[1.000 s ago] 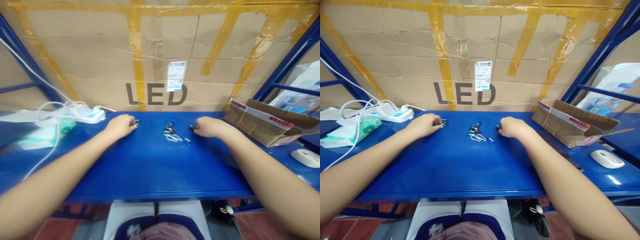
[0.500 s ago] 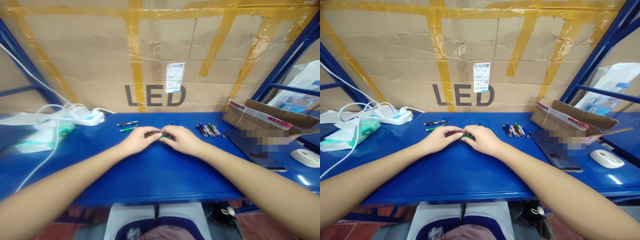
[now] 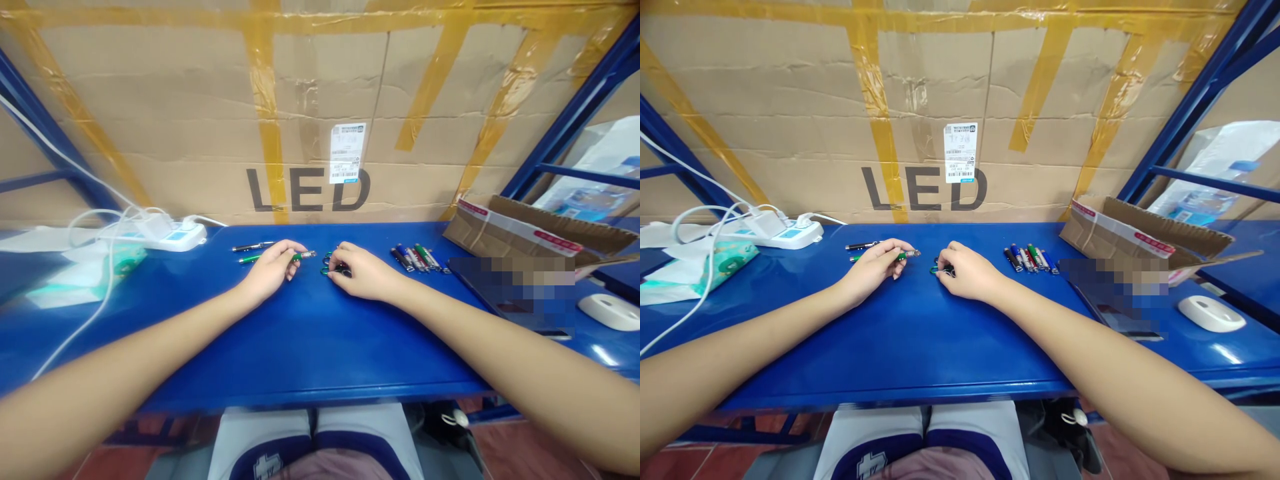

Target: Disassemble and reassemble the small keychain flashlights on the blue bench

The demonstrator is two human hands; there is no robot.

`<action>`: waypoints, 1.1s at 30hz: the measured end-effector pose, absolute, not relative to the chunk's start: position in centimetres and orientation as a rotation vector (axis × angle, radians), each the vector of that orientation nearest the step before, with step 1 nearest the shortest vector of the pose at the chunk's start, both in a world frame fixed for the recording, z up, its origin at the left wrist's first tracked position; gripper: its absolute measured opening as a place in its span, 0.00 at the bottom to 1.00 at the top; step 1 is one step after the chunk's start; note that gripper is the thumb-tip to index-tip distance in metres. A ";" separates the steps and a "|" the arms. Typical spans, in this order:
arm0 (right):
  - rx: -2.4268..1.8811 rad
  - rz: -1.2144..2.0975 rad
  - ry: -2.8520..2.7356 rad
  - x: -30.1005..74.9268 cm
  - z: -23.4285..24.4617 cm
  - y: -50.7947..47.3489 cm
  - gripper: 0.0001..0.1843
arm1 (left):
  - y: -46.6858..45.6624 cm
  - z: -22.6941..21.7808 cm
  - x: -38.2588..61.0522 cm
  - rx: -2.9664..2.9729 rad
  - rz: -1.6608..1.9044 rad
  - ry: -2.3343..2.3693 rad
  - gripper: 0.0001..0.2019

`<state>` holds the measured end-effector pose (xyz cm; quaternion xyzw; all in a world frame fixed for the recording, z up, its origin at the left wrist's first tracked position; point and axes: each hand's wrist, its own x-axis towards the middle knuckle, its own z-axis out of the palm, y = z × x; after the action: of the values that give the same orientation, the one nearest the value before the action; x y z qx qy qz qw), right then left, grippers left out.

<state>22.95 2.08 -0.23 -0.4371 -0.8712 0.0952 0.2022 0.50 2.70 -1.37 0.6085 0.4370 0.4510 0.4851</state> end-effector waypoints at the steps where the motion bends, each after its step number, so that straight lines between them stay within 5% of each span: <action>1: -1.196 0.272 -2.455 23.0 -0.2 2.1 0.06 | 2.7 -1.4 0.5 1.463 1.092 1.058 0.09; 5: -1.094 0.250 -2.524 22.9 -0.1 1.8 0.06 | 2.5 -0.9 0.5 1.419 1.087 1.072 0.07; 10: -1.018 0.328 -2.358 22.7 0.2 1.6 0.06 | 1.8 0.0 0.6 1.531 1.083 1.117 0.18; 23: -0.762 1.311 -1.603 21.9 1.4 1.2 0.19 | 0.9 0.0 0.9 1.998 0.963 1.055 0.20; 33: -0.867 0.925 -1.972 22.1 0.9 0.4 0.08 | 0.4 0.1 1.0 2.070 0.945 1.069 0.19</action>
<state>22.05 0.40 0.94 -0.3409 -0.7752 0.3636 0.3881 0.97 0.39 0.05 0.7831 0.4044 0.3574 0.3090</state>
